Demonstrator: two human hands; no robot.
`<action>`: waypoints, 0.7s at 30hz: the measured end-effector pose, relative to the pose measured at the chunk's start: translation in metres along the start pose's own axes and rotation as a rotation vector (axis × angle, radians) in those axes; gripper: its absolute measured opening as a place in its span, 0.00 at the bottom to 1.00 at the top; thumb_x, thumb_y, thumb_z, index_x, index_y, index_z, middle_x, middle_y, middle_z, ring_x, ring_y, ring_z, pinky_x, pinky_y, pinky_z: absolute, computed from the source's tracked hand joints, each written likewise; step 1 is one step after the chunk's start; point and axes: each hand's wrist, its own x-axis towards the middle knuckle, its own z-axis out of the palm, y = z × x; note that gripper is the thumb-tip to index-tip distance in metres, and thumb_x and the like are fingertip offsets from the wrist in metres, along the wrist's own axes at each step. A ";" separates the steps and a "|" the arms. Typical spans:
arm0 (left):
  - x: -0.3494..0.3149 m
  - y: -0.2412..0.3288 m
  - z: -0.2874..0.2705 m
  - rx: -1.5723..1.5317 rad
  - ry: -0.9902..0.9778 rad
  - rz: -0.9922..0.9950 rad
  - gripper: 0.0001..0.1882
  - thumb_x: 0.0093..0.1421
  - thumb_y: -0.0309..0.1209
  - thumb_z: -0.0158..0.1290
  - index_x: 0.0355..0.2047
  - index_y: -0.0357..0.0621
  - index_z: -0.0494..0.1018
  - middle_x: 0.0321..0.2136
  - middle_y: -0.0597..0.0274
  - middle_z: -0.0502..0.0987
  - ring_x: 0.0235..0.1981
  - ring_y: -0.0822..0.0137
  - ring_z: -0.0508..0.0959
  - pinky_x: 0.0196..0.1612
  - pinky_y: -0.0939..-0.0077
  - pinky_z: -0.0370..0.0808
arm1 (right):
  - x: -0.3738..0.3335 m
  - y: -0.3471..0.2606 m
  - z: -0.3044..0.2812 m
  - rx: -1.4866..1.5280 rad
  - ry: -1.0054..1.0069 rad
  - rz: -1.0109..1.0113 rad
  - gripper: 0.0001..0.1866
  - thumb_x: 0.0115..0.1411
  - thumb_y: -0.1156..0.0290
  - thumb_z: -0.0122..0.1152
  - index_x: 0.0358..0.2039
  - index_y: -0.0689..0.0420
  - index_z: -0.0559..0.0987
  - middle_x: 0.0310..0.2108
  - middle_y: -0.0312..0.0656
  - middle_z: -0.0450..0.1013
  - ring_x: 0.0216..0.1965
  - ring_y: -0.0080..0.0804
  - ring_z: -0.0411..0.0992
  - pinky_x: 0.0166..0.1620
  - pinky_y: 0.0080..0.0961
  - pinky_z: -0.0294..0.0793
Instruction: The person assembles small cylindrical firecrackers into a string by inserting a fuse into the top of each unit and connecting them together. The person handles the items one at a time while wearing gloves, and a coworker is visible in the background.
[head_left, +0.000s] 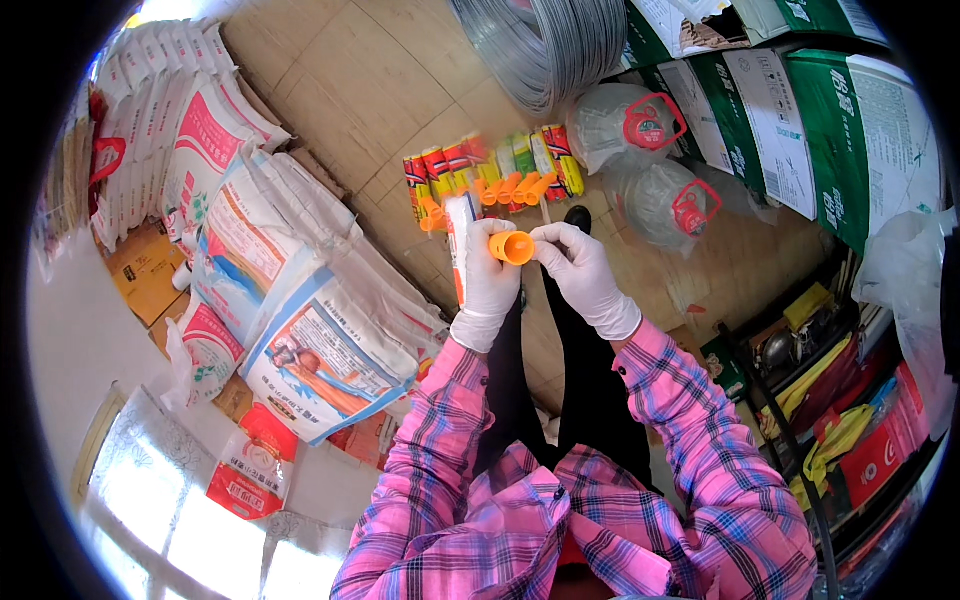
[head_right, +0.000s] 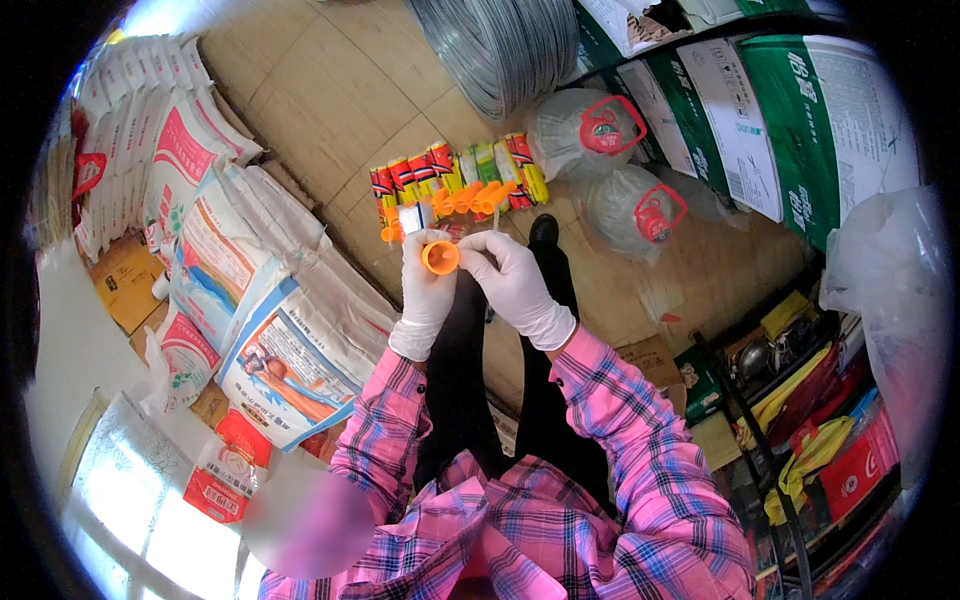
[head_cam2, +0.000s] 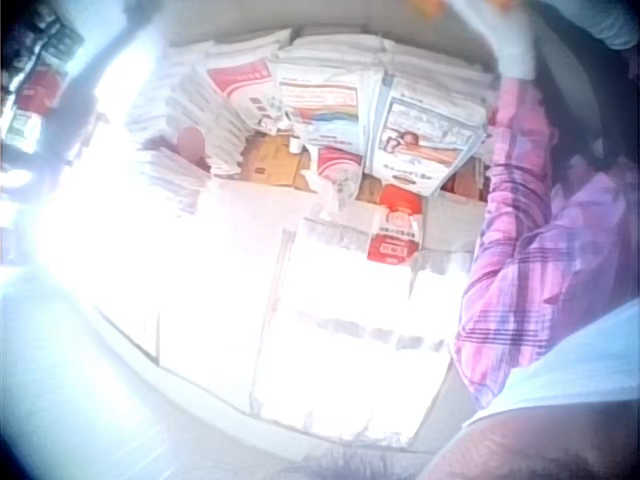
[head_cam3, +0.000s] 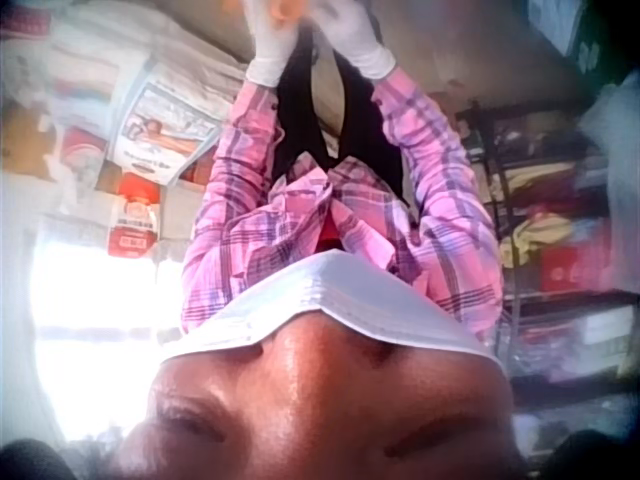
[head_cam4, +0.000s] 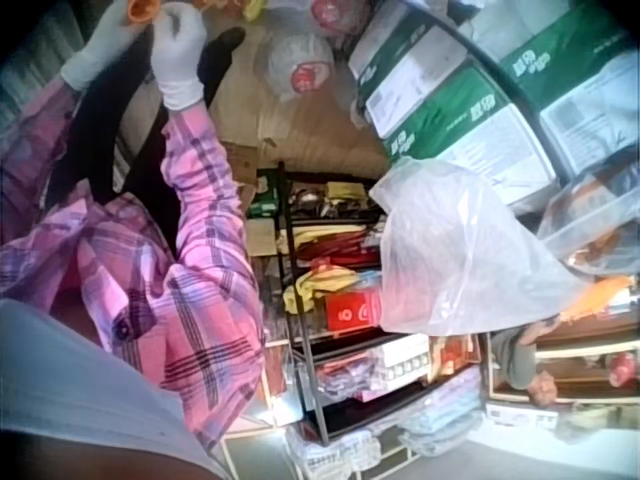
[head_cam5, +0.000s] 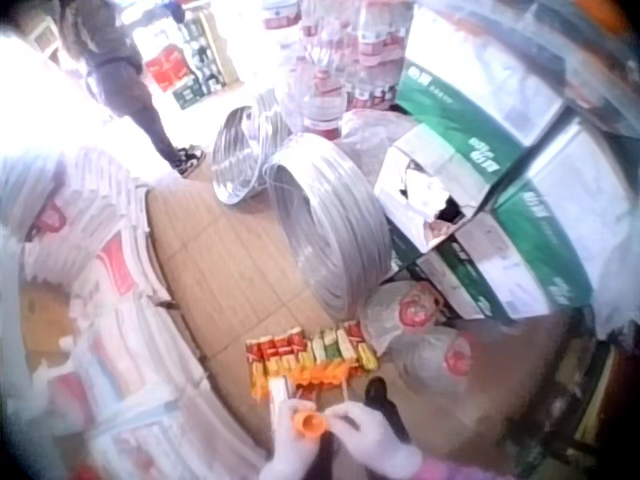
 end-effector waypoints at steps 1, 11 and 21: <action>0.000 -0.001 0.001 0.008 -0.002 0.005 0.15 0.52 0.16 0.54 0.39 0.41 0.65 0.34 0.60 0.72 0.37 0.65 0.74 0.44 0.74 0.71 | -0.001 -0.001 0.000 0.065 0.002 0.041 0.05 0.61 0.75 0.57 0.36 0.62 0.76 0.30 0.36 0.73 0.28 0.18 0.69 0.33 0.15 0.68; -0.005 -0.012 0.007 0.020 -0.073 0.020 0.16 0.49 0.14 0.53 0.37 0.38 0.65 0.34 0.55 0.71 0.37 0.58 0.74 0.43 0.69 0.71 | -0.004 0.015 -0.002 0.082 0.077 -0.019 0.15 0.60 0.80 0.55 0.48 0.61 0.71 0.32 0.37 0.74 0.30 0.19 0.70 0.35 0.18 0.71; -0.007 -0.013 0.012 0.084 -0.107 0.009 0.14 0.50 0.16 0.53 0.37 0.38 0.65 0.34 0.52 0.71 0.36 0.54 0.74 0.42 0.67 0.71 | -0.004 0.003 -0.013 -0.498 0.103 -0.523 0.14 0.54 0.83 0.56 0.41 0.57 0.75 0.35 0.44 0.74 0.36 0.44 0.74 0.39 0.30 0.74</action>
